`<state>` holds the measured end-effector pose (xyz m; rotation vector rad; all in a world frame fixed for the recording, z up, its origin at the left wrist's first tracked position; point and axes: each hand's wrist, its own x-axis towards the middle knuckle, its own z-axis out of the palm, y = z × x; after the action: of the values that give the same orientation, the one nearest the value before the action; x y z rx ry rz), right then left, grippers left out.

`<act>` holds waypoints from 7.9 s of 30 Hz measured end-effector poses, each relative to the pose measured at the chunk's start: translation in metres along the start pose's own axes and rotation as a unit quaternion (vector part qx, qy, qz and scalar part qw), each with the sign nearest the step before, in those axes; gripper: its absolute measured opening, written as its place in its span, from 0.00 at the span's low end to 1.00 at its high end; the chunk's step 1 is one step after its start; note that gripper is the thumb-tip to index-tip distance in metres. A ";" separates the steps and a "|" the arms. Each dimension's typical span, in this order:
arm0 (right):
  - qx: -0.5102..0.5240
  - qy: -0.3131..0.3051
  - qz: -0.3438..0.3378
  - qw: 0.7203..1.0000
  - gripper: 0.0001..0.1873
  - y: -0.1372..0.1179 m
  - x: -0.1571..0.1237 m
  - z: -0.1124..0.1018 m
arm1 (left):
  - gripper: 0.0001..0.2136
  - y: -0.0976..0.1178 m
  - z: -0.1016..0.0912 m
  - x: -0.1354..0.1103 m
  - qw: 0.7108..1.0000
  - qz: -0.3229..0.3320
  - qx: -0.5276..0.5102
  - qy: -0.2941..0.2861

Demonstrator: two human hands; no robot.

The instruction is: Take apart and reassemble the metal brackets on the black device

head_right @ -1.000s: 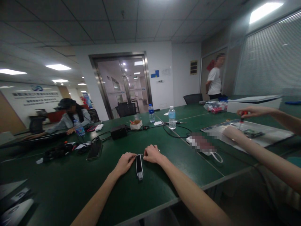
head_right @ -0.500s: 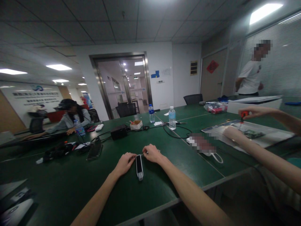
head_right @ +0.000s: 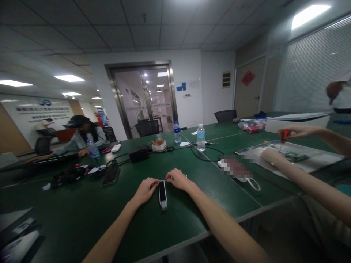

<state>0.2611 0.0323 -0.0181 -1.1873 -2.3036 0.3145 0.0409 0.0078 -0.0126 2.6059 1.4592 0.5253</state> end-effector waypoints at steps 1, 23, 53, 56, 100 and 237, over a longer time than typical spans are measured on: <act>0.002 -0.001 0.001 1.000 0.08 0.000 0.000 0.000 | 0.14 0.000 0.000 0.000 1.000 -0.002 -0.001 -0.001; 0.013 0.010 0.002 1.000 0.08 0.009 0.003 0.010 | 0.14 -0.007 0.005 0.001 1.000 0.009 -0.016 0.017; 0.063 0.043 0.030 0.997 0.07 0.005 0.001 0.013 | 0.14 -0.004 0.002 -0.001 1.000 -0.009 -0.020 0.004; 0.064 0.044 0.021 0.997 0.07 0.004 0.002 0.015 | 0.14 -0.003 0.002 -0.001 1.000 -0.011 -0.020 0.001; -0.183 -0.020 0.183 0.966 0.12 0.024 -0.018 -0.051 | 0.14 -0.002 0.001 0.000 1.000 -0.015 -0.017 -0.003; -0.144 -0.091 0.268 0.948 0.11 0.020 -0.018 -0.044 | 0.15 0.003 -0.003 -0.002 1.000 -0.023 -0.016 -0.010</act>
<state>0.3076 0.0280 0.0042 -2.0124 -2.1889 0.2938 0.0413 0.0042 -0.0098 2.5390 1.4895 0.5109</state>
